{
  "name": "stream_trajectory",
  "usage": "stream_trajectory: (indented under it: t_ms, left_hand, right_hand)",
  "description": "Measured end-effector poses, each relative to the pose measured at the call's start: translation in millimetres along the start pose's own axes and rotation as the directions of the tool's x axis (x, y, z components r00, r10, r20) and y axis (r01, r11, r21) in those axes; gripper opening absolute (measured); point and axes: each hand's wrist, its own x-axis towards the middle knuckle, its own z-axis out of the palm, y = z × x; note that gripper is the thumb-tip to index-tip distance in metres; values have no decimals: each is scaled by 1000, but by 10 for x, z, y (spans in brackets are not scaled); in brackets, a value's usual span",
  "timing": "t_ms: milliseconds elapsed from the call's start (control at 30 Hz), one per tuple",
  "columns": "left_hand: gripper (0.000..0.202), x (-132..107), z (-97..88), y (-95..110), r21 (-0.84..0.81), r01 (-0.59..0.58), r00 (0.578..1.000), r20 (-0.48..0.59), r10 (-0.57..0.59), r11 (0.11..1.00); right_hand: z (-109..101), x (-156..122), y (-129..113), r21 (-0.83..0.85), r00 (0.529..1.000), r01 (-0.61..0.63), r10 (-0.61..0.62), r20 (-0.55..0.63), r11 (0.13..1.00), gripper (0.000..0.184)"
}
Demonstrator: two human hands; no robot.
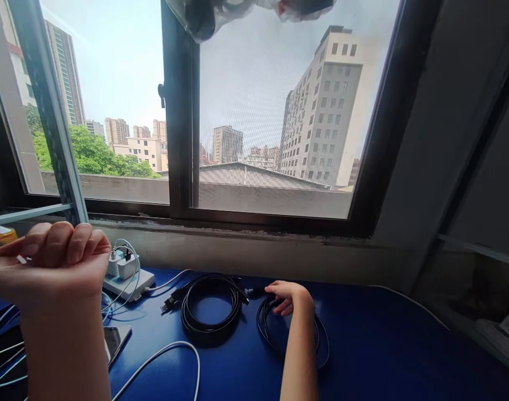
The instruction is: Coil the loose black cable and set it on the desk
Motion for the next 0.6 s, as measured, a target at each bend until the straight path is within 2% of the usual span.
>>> stream_trajectory:
  t_ms: [233,467,600]
  left_hand:
    - [29,4,5,-22,-60,26,1000,-5,-26,998]
    - [25,-12,9,-6,-129,76,996,-41,-82,989]
    - [26,6,-17,-65,-130,116,993,-20,-120,985]
  right_hand:
    - [110,23,-23,18,999,-6,5,53,1000,8]
    - [170,122,-62,-37,996,-61,64,68,997,7]
    - [201,144,-63,-75,993,-69,76,93,995,5]
